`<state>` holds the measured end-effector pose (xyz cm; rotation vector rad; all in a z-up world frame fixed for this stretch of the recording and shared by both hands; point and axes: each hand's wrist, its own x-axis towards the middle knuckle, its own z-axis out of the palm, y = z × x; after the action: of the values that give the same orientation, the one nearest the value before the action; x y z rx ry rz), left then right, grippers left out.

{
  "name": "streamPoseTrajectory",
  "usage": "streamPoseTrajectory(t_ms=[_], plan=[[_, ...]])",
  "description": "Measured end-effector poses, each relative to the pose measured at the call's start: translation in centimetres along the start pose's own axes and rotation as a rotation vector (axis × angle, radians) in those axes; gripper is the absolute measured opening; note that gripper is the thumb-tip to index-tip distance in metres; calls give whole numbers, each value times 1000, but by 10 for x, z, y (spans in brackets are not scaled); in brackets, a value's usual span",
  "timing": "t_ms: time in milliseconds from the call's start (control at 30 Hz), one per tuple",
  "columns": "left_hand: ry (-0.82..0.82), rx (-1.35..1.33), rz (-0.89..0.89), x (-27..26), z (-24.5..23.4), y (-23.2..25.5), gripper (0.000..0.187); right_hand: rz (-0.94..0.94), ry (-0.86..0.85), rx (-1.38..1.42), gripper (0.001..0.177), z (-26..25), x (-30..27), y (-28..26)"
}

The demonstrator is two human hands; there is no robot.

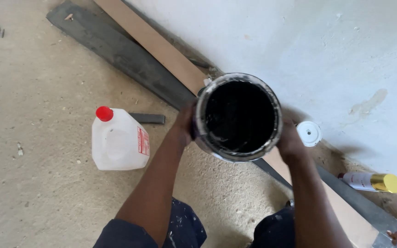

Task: The person pours black paint from a large can into a smaller can, then adds a liquid from a white plastic jug. They shake the can to mix the contents and stir the mixture with a stick.

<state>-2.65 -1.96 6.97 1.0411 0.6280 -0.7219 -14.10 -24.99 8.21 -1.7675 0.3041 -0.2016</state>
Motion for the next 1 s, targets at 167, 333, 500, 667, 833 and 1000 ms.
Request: streamPoseTrajectory(t_ms=[167,333,500,667,833,1000], plan=[[-93,82,17,-29,22,-6,74,4,-45,29,19,-20,10,10],[-89,97,34,11,-5,-4,72,22,-81,43,20,-25,7,17],[-176,130,-45,-41,37,-15,63,27,-130,88,21,-58,9,35],[-155,315,-43,-38,26,11,84,45,-167,111,21,-30,14,35],[-186,410,-49,-52,30,-8,79,59,-198,131,22,-55,16,47],[-188,475,1,1,17,-1,94,86,-233,149,23,-36,22,46]])
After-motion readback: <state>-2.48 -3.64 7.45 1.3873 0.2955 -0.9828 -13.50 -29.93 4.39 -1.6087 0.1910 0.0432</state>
